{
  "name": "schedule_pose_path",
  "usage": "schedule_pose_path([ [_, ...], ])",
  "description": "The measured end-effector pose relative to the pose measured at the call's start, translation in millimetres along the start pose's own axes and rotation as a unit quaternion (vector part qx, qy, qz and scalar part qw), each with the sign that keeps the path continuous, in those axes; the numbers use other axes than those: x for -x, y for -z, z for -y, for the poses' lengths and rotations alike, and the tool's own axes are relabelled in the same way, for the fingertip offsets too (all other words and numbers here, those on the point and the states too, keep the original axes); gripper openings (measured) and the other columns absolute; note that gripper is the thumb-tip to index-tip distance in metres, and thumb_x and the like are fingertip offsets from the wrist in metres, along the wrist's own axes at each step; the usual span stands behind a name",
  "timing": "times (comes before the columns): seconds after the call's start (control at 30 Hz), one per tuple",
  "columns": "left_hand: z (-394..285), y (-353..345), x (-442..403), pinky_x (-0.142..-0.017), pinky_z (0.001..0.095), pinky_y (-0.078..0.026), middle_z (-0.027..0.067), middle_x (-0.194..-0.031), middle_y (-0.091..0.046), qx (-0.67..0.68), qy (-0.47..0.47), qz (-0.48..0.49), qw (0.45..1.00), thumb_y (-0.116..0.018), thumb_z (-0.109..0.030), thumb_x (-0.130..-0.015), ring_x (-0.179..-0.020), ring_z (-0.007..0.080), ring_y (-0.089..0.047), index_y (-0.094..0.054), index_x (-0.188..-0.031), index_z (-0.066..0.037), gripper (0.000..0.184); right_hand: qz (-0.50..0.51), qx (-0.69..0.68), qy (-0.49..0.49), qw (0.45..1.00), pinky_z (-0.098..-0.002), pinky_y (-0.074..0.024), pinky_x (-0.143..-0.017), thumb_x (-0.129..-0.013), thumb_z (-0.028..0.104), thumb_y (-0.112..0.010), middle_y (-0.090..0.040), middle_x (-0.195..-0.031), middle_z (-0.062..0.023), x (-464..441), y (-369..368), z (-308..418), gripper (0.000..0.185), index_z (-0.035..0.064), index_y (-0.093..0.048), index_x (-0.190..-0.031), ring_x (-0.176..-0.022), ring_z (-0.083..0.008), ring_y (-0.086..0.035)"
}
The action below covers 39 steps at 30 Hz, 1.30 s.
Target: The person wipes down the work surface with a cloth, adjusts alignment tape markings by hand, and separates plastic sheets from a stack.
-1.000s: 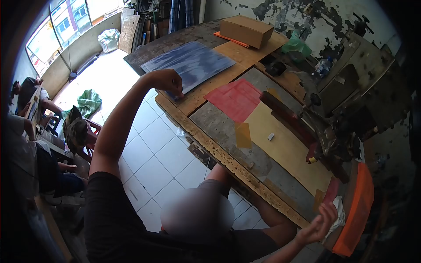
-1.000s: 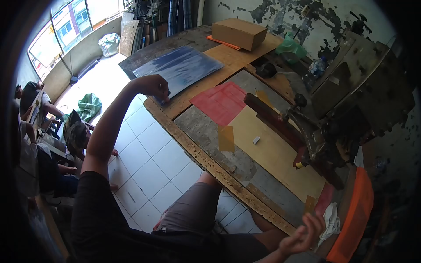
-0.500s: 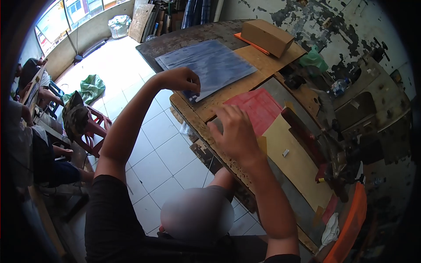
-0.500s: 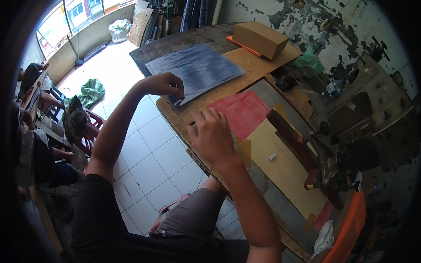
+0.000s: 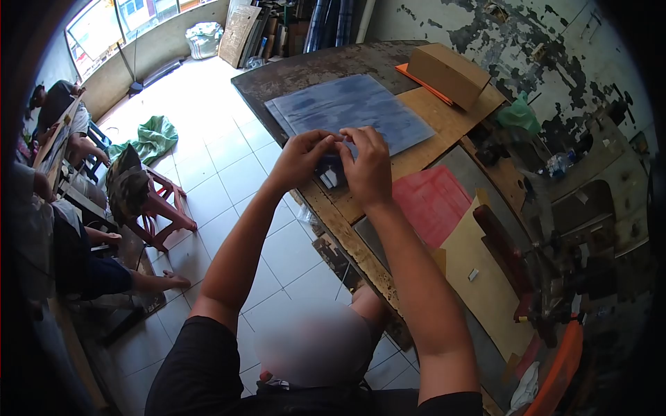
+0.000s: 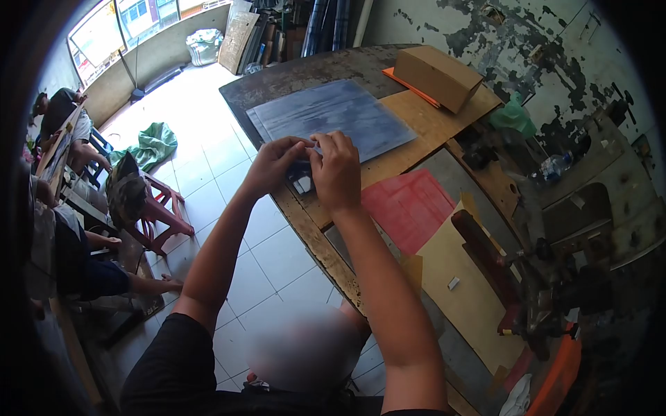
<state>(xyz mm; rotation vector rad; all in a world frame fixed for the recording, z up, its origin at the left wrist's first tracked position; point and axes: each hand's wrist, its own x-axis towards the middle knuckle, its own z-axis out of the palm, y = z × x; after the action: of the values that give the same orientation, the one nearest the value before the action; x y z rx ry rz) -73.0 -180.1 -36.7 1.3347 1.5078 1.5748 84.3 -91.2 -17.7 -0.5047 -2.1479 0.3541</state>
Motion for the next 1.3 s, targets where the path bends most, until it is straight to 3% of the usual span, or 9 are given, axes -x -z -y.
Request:
schedule_pose_path([
  [0.17, 1, -1, 1, -0.101, 0.0319, -0.059, 0.0114, -0.112, -0.083, 0.077, 0.029, 0.017, 0.996, -0.054, -0.021, -0.117, -0.107, 0.0145, -0.077, -0.074, -0.136, 0.002, 0.036, -0.04, 0.001, -0.004, 0.999, -0.0469, -0.0536, -0.094, -0.093, 0.01, -0.081, -0.069, -0.109, -0.0093, 5, -2, 1, 0.022, 0.005, -0.075, -0.114, -0.107, -0.0326, -0.067],
  [0.37, -3, -3, 3, -0.099, 0.0321, -0.059, 0.0114, -0.11, -0.083, 0.029, 0.004, -0.001, 1.0, -0.054, -0.019, -0.116, -0.104, 0.0141, -0.077, -0.074, -0.136, 0.002, 0.035, -0.039, 0.033, 0.022, 0.998, -0.0456, -0.053, -0.093, -0.093, 0.011, -0.082, -0.069, -0.108, -0.0082, 2, -2, -1, 0.021, 0.0069, -0.076, -0.112, -0.106, -0.0309, -0.067],
  [0.57, -2, -5, 2, -0.098, 0.0322, -0.06, 0.0107, -0.106, -0.084, 0.02, 0.029, -0.013, 0.999, -0.056, -0.02, -0.116, -0.102, 0.0143, -0.078, -0.074, -0.135, 0.003, 0.034, -0.033, -0.036, -0.009, 0.999, -0.0464, -0.0538, -0.092, -0.092, 0.014, -0.083, -0.07, -0.105, -0.0093, 4, -1, -7, 0.019, 0.0056, -0.074, -0.107, -0.103, -0.0326, -0.068],
  [0.67, -2, -5, 2, -0.097, 0.0318, -0.06, 0.0101, -0.106, -0.084, 0.026, 0.022, -0.018, 0.999, -0.056, -0.02, -0.116, -0.101, 0.0143, -0.079, -0.074, -0.134, 0.003, 0.034, -0.048, -0.03, 0.001, 0.998, -0.0421, -0.0561, -0.085, -0.091, 0.009, -0.086, -0.07, -0.102, -0.01, 4, -2, -8, 0.02, 0.0036, -0.074, -0.106, -0.094, -0.0282, -0.067],
  [0.77, -4, -5, 3, -0.095, 0.0314, -0.06, 0.01, -0.107, -0.084, 0.02, 0.033, -0.024, 0.999, -0.056, -0.021, -0.116, -0.1, 0.0141, -0.079, -0.073, -0.134, 0.003, 0.034, -0.045, -0.018, 0.008, 0.999, -0.041, -0.0564, -0.084, -0.09, 0.009, -0.086, -0.07, -0.101, -0.0097, 4, -1, -8, 0.021, 0.0034, -0.075, -0.107, -0.092, -0.0272, -0.068],
  [0.87, 0, -5, 2, -0.095, 0.0306, -0.06, 0.0095, -0.106, -0.084, 0.038, 0.032, -0.023, 0.999, -0.056, -0.021, -0.116, -0.1, 0.0132, -0.079, -0.073, -0.135, 0.002, 0.035, -0.022, -0.054, -0.048, 0.997, -0.0453, -0.0549, -0.088, -0.091, 0.015, -0.085, -0.07, -0.101, -0.0096, 3, 3, -3, 0.021, 0.0045, -0.074, -0.105, -0.099, -0.0304, -0.069],
  [1.07, 0, -6, 1, -0.095, 0.0299, -0.059, 0.0085, -0.105, -0.084, 0.04, 0.03, -0.033, 0.998, -0.055, -0.022, -0.117, -0.099, 0.0117, -0.078, -0.073, -0.135, 0.002, 0.035, -0.029, -0.034, -0.035, 0.998, -0.0447, -0.0558, -0.087, -0.091, 0.018, -0.086, -0.069, -0.1, -0.0096, 6, 1, -6, 0.024, 0.0038, -0.074, -0.107, -0.096, -0.0293, -0.068],
  [1.3, 3, -7, 0, -0.097, 0.0305, -0.059, 0.0092, -0.105, -0.084, 0.068, 0.028, -0.035, 0.997, -0.054, -0.021, -0.117, -0.103, 0.0138, -0.078, -0.072, -0.137, 0.004, 0.036, -0.035, -0.021, -0.026, 0.999, -0.0419, -0.0571, -0.086, -0.091, 0.013, -0.086, -0.071, -0.103, -0.0104, 3, -2, -8, 0.023, 0.0025, -0.076, -0.109, -0.095, -0.0278, -0.069],
])
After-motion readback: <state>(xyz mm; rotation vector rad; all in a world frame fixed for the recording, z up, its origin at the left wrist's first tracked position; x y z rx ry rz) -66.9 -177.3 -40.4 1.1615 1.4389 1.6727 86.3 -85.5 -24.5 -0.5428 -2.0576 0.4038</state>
